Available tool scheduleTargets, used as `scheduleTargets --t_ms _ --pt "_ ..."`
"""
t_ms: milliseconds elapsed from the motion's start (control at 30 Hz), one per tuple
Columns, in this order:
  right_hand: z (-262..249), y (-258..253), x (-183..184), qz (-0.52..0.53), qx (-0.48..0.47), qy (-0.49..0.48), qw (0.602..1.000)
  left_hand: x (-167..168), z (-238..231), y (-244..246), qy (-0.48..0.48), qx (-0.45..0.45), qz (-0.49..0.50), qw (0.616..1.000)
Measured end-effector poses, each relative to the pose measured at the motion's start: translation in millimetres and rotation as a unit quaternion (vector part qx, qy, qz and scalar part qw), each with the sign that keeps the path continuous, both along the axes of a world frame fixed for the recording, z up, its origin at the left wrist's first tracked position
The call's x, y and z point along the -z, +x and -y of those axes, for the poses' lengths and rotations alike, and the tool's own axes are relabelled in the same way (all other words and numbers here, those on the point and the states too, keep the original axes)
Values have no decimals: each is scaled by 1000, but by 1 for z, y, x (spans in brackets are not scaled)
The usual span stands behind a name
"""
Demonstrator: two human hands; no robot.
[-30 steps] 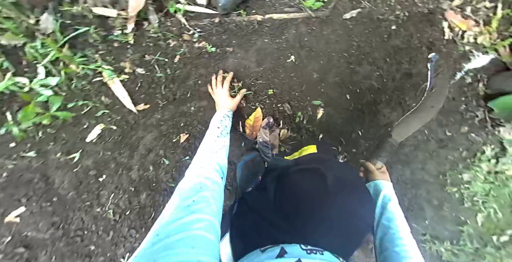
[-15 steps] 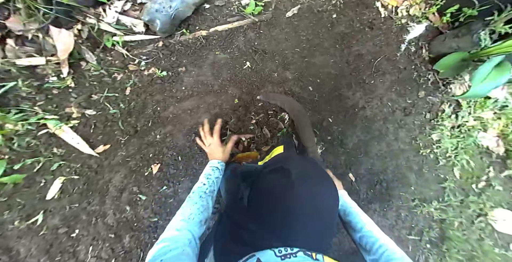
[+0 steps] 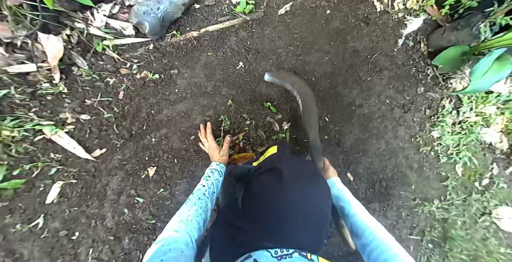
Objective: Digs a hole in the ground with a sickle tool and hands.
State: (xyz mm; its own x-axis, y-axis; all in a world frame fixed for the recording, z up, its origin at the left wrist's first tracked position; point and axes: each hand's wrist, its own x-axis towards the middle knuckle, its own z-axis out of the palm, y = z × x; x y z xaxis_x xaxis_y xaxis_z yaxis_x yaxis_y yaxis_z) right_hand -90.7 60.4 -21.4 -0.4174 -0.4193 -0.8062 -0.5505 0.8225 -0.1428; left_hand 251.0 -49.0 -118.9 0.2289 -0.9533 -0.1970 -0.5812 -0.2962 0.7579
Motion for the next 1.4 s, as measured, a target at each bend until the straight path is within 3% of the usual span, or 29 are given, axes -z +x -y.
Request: scheduleTargets --t_ms 100,233,300,400,500,600,700,767,833,900,1033,1100,1167,1233,1300,1400 --pt "57 28 20 29 -9 -17 999 4 0 6 -7 -28 14 999" --pt "6 14 35 38 -204 155 966 6 -2 17 -28 -32 22 999" --pt "-17 -7 21 25 -220 188 957 10 -8 16 -29 -31 10 999" --pt "0 -9 -4 5 -131 80 988 9 -18 12 -24 -12 21 999" --pt "64 9 -7 17 -22 -34 999 8 -18 14 -32 -28 75 996" --pt "105 29 9 43 -9 -40 998 8 -12 24 -5 -67 97 993" --pt "61 23 53 34 -160 50 985 18 -4 26 -9 -64 120 991" --pt "21 10 65 35 -186 76 979 21 -1 17 -23 -27 126 991" --pt "8 -4 37 37 -142 79 986 21 -4 3 -24 1 114 993" --pt "19 -13 12 34 -36 19 999 22 -7 -6 -35 14 113 993" --pt "87 -7 4 45 193 -90 976 25 -5 -9 -54 32 107 992" --pt "86 2 17 42 155 -55 985 24 -2 -15 -63 48 91 993" --pt "50 5 30 49 8 43 998 20 5 -26 -64 58 82 993" --pt "8 5 26 46 -64 98 992 14 16 -40 -65 66 87 992" --pt "-21 -7 15 33 -64 113 991 17 22 -54 -81 68 120 987" --pt "-40 -38 1 7 63 48 997 19 34 -69 -67 76 126 987"
